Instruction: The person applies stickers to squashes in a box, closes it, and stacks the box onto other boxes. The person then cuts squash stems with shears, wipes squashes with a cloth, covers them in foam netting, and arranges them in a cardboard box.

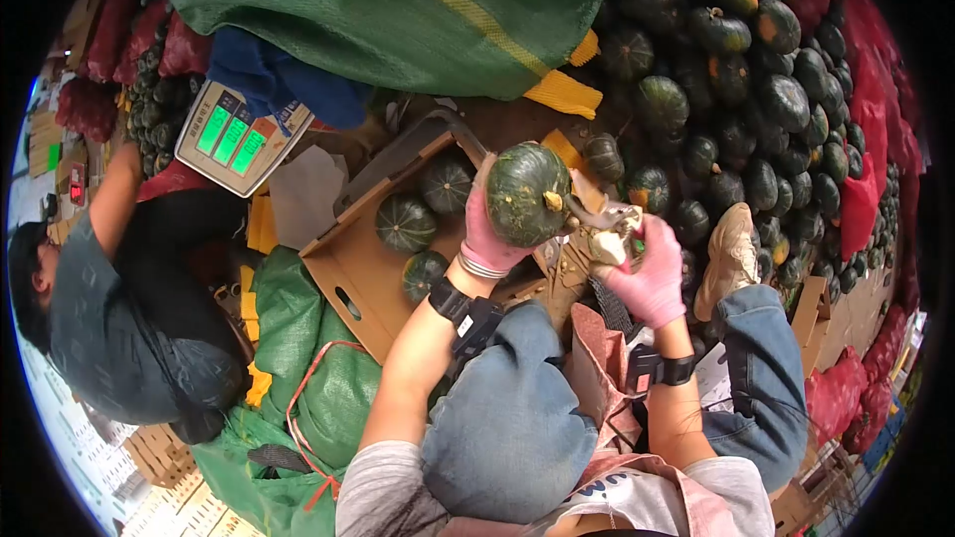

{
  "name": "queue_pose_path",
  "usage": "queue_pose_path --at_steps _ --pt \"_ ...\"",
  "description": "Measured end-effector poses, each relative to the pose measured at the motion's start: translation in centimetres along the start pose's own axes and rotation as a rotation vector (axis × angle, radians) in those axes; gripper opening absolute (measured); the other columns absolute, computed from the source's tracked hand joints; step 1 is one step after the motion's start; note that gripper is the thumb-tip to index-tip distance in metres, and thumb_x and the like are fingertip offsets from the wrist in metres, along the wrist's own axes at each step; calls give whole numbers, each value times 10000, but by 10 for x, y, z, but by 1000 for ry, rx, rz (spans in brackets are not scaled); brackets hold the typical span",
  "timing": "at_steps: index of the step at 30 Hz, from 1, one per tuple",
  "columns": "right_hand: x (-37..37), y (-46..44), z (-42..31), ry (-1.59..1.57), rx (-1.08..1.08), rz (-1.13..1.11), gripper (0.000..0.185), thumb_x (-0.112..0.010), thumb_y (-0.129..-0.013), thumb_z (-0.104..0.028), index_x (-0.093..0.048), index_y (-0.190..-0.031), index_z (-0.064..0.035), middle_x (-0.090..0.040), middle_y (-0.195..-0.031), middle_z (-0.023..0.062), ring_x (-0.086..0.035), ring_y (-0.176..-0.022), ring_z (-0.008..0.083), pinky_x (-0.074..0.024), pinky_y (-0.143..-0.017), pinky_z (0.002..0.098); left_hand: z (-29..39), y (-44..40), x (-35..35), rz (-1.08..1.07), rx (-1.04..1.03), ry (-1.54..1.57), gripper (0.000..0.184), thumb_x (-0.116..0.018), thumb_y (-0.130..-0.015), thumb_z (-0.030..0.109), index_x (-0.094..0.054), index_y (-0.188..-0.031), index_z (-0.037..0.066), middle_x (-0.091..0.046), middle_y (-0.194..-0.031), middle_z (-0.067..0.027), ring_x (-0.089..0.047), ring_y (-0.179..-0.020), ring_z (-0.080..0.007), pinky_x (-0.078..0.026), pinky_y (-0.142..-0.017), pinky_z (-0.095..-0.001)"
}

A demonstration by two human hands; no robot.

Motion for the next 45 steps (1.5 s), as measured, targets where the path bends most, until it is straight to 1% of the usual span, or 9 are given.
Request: queue_pose_path --at_steps 4,9,12,20,24,26,30,42,45 --pt "-11 11 -3 -63 69 68 658 -791 -496 -293 -507 -1037 -49 -523 -942 112 -516 -875 294 -424 -797 411 9 11 -19 -227 -352 -1218 679 -720 -752 45 -363 -1330 42 -494 -1292 -127 -509 -1162 -198 -430 -998 -374" --pt "-7 -6 -16 119 181 69 683 -752 -515 -373 -500 -1045 -22 -525 -939 147 -514 -916 334 -412 -816 436 8 15 -13 -218 -403 -1160 589 -625 -862 334 -389 -1327 59 -511 -1286 -109 -493 -1184 -252 -406 -1010 -432" --pt "-16 -16 -10 119 168 -65 672 -739 -520 -352 -503 -1050 -13 -542 -927 167 -528 -910 348 -420 -816 441 -23 4 -14 -6 249 101 622 -529 -879 537 -481 -1265 53 -561 -1213 -87 -552 -1104 -224 -440 -972 -372" --pt "-28 -23 6 32 18 -131 394 -635 -588 -212 -519 -906 -11 -568 -847 186 -547 -843 381 -450 -745 447 32 7 -25 -57 -504 -798 743 -312 -919 615 -254 -1416 66 -327 -1443 -129 -412 -1260 -250 -370 -1035 -397" --pt "-30 -26 -3 -12 -13 -161 291 -607 -622 -198 -503 -827 -19 -564 -773 191 -557 -773 386 -456 -682 448 37 22 -65 -294 -730 -920 1099 -814 -628 486 -157 -1435 131 -257 -1458 -155 -409 -1251 -244 -383 -1020 -386" --pt "-33 -31 -4 31 -19 -213 244 -595 -646 -198 -493 -785 -25 -557 -717 190 -561 -715 389 -459 -643 449 38 15 -44 -63 -511 -885 1023 -838 -587 198 -217 -1396 132 -387 -1347 -122 -474 -1153 -228 -425 -980 -383" --pt "-35 -36 20 204 -16 -129 211 -604 -699 -227 -505 -752 -48 -569 -677 183 -588 -664 374 -473 -603 444 -1 5 -5 24 85 -172 589 -636 -817 420 -444 -1258 80 -573 -1085 -97 -603 -952 -238 -559 -783 -423" --pt "-80 -14 126 790 -448 -291 657 -737 -607 -454 -552 -1054 -8 -573 -1054 159 -514 -1066 304 -371 -931 426 3 15 13 3 120 45 995 -382 -680 851 -428 -1325 95 -509 -1268 -180 -522 -1141 -385 -428 -954 -574" --pt "-65 -32 72 479 -54 50 564 -659 -757 -419 -528 -1189 -81 -512 -1177 149 -479 -1099 326 -369 -964 445 10 16 5 20 63 121 964 -448 -671 828 -442 -1298 97 -558 -1188 -136 -575 -1052 -330 -475 -930 -494"
Point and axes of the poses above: each hand's wrist, its own y-axis away from the middle knuckle, its own x-axis out of the back of the hand, z = x × y, the point moved 10 cm from there along -y, towards the middle knuckle
